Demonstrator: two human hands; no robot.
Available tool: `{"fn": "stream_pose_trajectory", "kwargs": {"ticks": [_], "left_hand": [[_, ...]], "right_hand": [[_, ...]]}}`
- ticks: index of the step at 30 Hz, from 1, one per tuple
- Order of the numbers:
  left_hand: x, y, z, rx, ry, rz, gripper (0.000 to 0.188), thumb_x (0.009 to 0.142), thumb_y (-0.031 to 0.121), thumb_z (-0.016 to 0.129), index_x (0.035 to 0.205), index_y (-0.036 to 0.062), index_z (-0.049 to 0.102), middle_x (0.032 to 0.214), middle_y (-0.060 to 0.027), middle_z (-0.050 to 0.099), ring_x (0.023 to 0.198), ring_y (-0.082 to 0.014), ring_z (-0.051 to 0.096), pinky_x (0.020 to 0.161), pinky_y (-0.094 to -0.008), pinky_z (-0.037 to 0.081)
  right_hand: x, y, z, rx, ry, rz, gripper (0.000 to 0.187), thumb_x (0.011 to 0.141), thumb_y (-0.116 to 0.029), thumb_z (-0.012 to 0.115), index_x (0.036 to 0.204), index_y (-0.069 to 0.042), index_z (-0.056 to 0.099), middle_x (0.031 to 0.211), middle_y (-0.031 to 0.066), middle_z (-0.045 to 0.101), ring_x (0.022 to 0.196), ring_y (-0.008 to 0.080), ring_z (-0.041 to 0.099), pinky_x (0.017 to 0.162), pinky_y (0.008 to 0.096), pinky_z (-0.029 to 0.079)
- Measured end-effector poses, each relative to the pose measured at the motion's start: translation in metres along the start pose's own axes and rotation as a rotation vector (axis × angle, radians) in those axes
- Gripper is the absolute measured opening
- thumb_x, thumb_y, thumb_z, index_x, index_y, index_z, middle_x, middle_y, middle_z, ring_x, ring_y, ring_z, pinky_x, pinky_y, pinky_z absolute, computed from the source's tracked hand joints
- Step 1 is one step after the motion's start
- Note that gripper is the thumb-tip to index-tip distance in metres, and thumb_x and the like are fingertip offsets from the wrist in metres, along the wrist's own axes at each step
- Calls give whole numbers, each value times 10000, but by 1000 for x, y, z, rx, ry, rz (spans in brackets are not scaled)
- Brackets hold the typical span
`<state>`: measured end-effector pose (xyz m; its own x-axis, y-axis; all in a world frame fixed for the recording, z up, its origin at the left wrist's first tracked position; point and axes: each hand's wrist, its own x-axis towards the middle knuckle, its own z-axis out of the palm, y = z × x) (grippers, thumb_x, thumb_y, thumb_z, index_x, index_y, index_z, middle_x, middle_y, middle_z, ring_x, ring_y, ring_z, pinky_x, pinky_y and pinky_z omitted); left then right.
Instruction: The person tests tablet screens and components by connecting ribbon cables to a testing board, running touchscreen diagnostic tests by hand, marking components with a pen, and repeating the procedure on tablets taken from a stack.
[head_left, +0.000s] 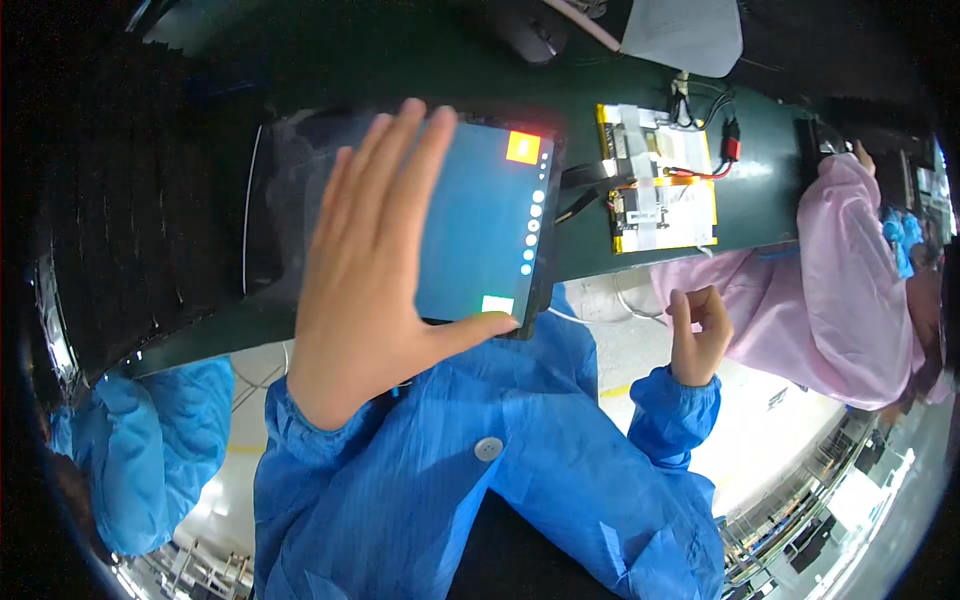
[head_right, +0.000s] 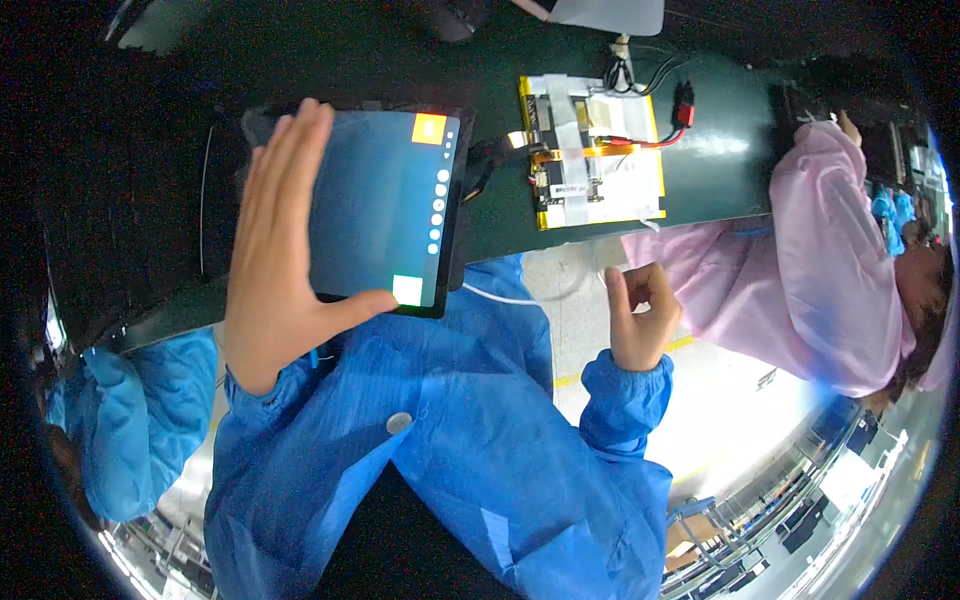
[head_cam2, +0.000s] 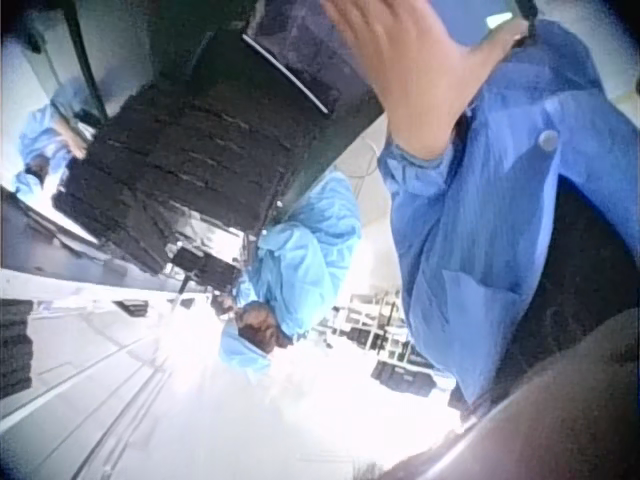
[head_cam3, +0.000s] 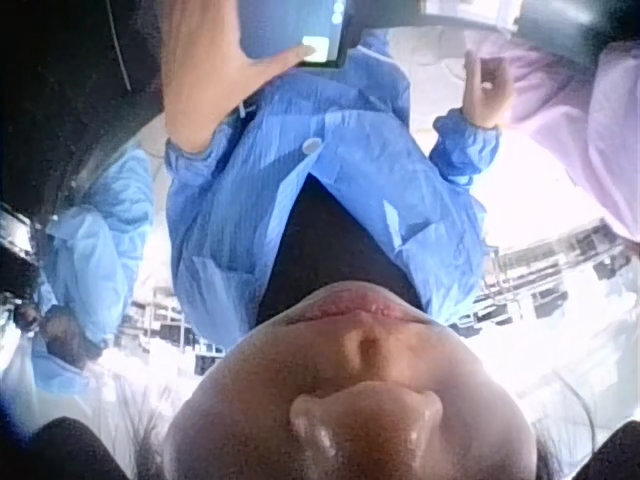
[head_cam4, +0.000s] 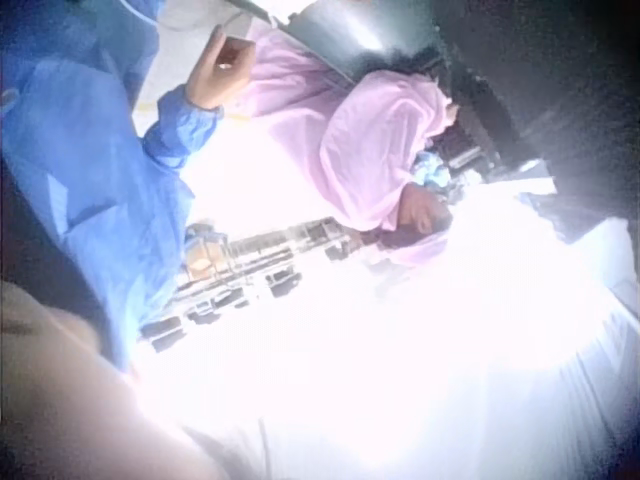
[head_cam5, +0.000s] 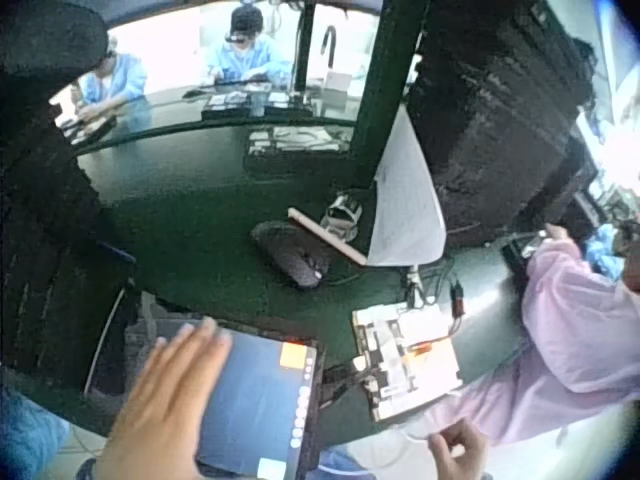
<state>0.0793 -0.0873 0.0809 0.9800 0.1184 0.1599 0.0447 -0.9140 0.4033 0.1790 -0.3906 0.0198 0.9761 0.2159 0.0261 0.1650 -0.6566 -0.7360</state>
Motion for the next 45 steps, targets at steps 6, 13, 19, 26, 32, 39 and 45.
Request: {"fn": "stream_pose_trajectory", "kwargs": {"ticks": [6,13,19,26,32,39,45], "left_hand": [[-41,-38,4,67,175,-69,892,697,501,683,1390,72,319,1423,-161,334,1335,-344,285,1106,-486,172],[-84,-55,-14,-27,392,-79,801,746,492,632,1363,57,365,1400,-150,374,1322,-343,311,1102,-503,147],[-110,-66,-4,-88,485,-154,556,735,339,640,1231,102,554,1345,-135,457,1311,-342,335,1086,-514,192],[-109,-59,11,-215,459,-112,438,697,265,652,1114,131,652,1312,-112,500,1296,-334,359,1079,-532,192],[-106,-61,9,-160,456,-68,393,694,257,645,1067,137,674,1294,-116,516,1284,-319,380,1082,-530,186],[-110,-60,15,-130,413,-112,380,693,270,654,1053,149,680,1283,-109,526,1277,-317,390,1077,-530,197],[-99,-47,17,-154,320,-5,359,712,277,651,1049,155,677,1279,-99,527,1263,-320,406,1081,-492,210]], "right_hand": [[68,-31,-21,-185,99,-310,72,822,-27,603,893,-15,599,735,70,587,628,108,548,572,229,428],[184,-8,-41,-720,-72,-716,175,820,-26,525,971,-59,609,968,149,572,878,291,590,727,346,478],[162,-19,-7,-576,-214,-473,241,731,91,530,933,-33,576,968,112,560,892,235,602,701,310,516],[162,-7,-6,-518,-123,-586,153,781,49,555,921,-11,567,894,114,593,832,233,631,714,301,539],[157,-25,-17,-575,135,-602,135,833,-27,564,966,-40,587,928,103,639,837,198,640,744,305,515],[148,-24,-14,17,147,-679,189,884,-15,505,1068,16,535,1015,121,615,881,170,600,804,282,458],[112,-39,-4,91,7,-806,203,866,9,517,1066,41,515,993,112,586,856,146,541,812,250,425]]}}
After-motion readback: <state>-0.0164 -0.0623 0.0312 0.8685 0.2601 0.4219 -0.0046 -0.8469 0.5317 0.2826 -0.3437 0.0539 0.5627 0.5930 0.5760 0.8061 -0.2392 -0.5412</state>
